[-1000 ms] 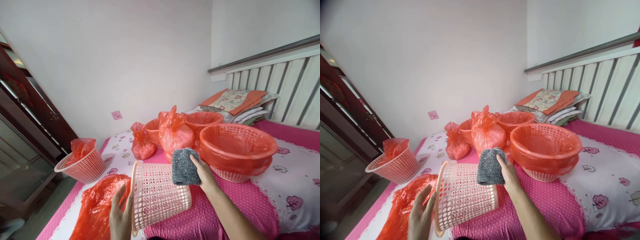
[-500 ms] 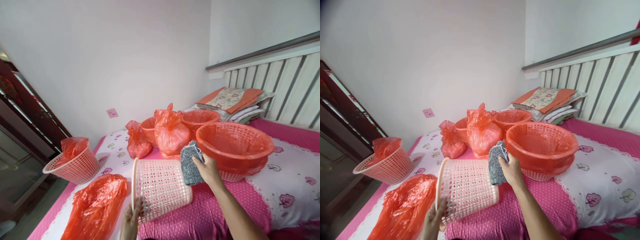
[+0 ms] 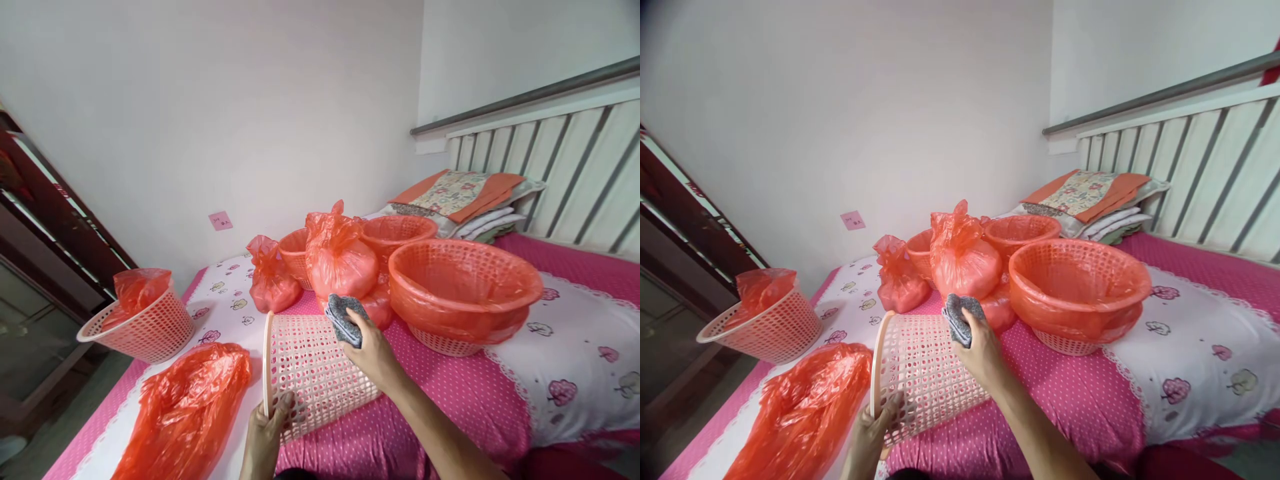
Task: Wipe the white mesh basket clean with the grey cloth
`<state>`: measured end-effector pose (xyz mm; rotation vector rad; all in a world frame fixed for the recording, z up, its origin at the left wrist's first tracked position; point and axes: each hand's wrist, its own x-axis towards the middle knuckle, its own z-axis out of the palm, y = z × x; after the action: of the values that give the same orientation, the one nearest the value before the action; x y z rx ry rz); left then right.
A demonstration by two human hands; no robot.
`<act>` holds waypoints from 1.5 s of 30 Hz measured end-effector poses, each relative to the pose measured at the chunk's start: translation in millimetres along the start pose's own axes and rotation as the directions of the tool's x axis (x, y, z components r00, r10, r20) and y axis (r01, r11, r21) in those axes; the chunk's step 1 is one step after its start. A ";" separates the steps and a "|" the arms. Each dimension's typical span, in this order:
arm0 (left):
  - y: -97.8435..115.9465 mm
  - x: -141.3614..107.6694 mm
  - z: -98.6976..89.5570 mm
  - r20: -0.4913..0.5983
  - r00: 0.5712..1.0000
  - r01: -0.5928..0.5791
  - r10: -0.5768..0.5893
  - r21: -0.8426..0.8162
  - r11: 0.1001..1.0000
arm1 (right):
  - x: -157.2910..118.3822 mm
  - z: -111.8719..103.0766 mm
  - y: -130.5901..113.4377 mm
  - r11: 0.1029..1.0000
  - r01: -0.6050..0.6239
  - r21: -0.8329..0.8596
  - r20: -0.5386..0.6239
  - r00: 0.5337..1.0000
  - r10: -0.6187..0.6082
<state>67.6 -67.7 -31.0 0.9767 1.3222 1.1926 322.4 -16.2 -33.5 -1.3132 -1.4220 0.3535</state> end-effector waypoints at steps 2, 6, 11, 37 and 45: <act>-3.4 -3.1 0.6 -0.008 1.000 0.017 -0.018 -0.045 0.999 | -1.7 2.8 -1.0 0.993 0.091 -0.075 0.030 0.996 -0.089; -8.5 -6.9 0.4 -0.035 0.999 0.020 -0.024 -0.101 0.995 | 0.5 -7.0 -4.1 0.977 0.200 -0.071 0.131 0.973 -0.189; -6.5 -5.3 4.8 -0.057 0.998 0.020 -0.028 -0.132 0.991 | 2.2 -18.9 3.1 0.986 0.167 0.023 0.191 0.967 -0.168; -22.9 -24.4 4.8 0.006 0.999 -0.047 0.047 -0.054 0.997 | -7.4 -2.6 -12.4 0.957 0.289 -0.026 -0.052 0.955 -0.290; -52.0 -23.2 -10.9 0.082 0.995 -0.062 0.062 0.001 0.998 | 6.2 -29.3 0.8 0.980 0.176 -0.089 -0.046 0.983 -0.180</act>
<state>63.1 -100.5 -78.6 1.0650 1.2370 1.1849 348.6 -23.5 -21.0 -1.2426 -1.5100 0.1384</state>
